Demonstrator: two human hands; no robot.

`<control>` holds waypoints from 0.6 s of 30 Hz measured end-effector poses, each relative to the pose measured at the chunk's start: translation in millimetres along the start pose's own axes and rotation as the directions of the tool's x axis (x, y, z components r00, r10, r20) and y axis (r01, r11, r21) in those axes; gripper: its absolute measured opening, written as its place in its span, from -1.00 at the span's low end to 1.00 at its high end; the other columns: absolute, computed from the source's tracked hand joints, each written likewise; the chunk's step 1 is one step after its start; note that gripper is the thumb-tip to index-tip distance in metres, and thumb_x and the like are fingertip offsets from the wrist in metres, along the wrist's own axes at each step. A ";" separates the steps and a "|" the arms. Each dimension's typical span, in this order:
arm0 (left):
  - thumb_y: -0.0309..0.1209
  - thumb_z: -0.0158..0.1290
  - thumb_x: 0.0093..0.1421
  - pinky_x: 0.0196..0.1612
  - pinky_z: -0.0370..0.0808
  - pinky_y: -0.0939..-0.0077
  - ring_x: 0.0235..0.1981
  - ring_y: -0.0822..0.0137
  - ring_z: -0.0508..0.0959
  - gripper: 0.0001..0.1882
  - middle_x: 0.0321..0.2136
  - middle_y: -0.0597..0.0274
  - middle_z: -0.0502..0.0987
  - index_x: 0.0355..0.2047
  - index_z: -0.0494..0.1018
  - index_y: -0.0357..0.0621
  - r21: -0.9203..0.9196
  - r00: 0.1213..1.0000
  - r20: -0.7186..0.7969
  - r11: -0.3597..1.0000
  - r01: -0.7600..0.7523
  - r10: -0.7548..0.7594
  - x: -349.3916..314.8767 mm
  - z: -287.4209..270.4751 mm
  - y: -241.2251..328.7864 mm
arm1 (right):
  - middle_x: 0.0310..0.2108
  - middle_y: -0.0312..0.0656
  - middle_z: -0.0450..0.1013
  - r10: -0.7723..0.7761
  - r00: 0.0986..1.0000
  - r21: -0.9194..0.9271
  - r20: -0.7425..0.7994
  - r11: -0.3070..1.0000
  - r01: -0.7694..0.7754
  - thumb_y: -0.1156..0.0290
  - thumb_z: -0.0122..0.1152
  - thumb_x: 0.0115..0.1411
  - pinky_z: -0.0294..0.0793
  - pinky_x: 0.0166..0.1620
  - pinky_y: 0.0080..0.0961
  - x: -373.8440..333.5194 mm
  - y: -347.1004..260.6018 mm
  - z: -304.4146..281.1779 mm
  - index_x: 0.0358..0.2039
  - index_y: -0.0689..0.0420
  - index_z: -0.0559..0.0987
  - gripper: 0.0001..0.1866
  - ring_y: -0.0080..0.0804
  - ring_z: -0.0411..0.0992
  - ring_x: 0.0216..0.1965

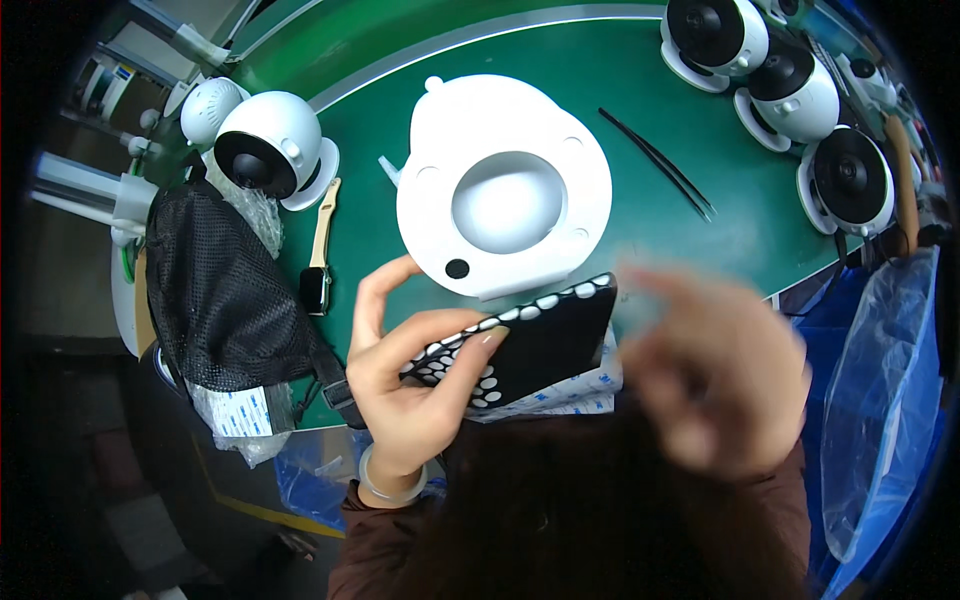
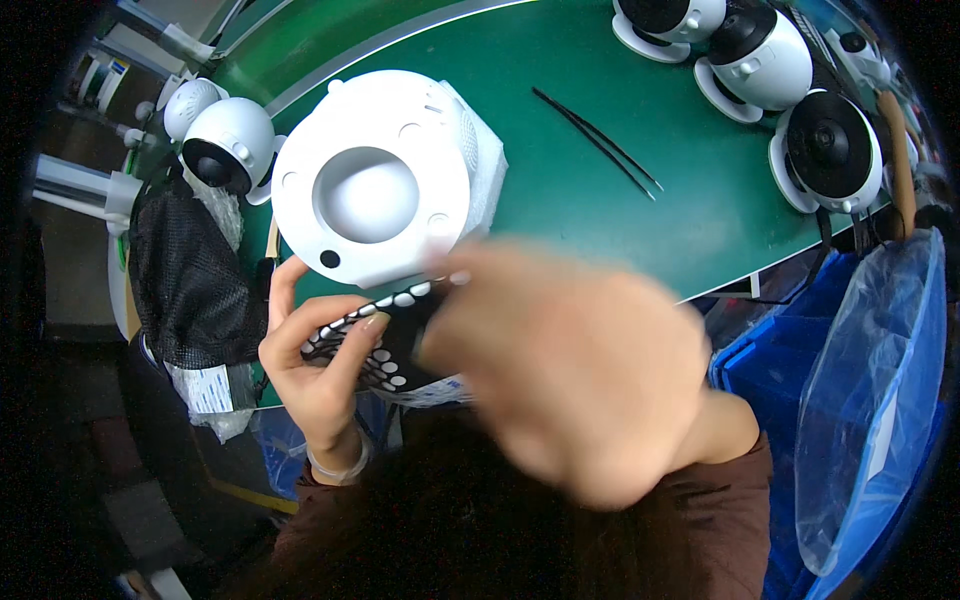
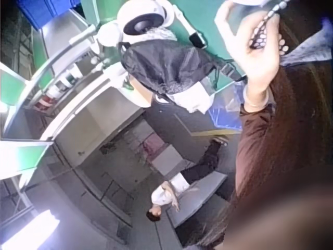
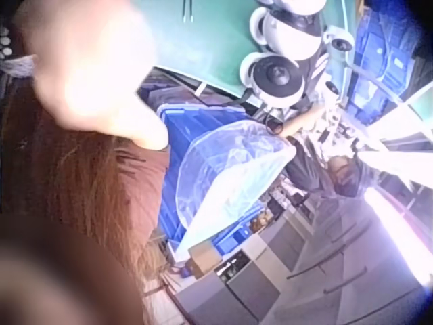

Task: Apply small black adhesive pads to the bottom of white security cameras on an assembly line.

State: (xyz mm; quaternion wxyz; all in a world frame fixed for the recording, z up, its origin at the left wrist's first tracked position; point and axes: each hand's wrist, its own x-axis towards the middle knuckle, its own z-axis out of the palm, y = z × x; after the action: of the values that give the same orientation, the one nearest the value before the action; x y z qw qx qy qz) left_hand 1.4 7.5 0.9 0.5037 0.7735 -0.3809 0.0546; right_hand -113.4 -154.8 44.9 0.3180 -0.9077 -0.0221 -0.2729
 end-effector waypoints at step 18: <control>-0.66 0.17 -0.24 -0.41 0.40 0.59 -0.40 0.29 0.50 -0.81 -0.40 0.08 0.43 -0.52 0.49 -0.25 -0.047 0.991 0.064 0.992 -0.115 0.118 12.7 13.5 7.8 | -0.54 -0.24 0.45 0.328 0.934 0.336 -0.141 0.903 -0.267 0.56 0.18 -0.04 0.38 -0.33 -0.76 21.9 25.3 21.0 -0.50 0.32 0.49 -0.91 -0.63 0.41 -0.48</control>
State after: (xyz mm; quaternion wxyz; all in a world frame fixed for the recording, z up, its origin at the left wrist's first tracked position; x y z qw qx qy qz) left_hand 1.2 -11.9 6.0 0.5033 0.7403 -0.4429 0.0498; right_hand -79.3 -165.4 28.1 0.4956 -0.8077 0.1058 -0.3013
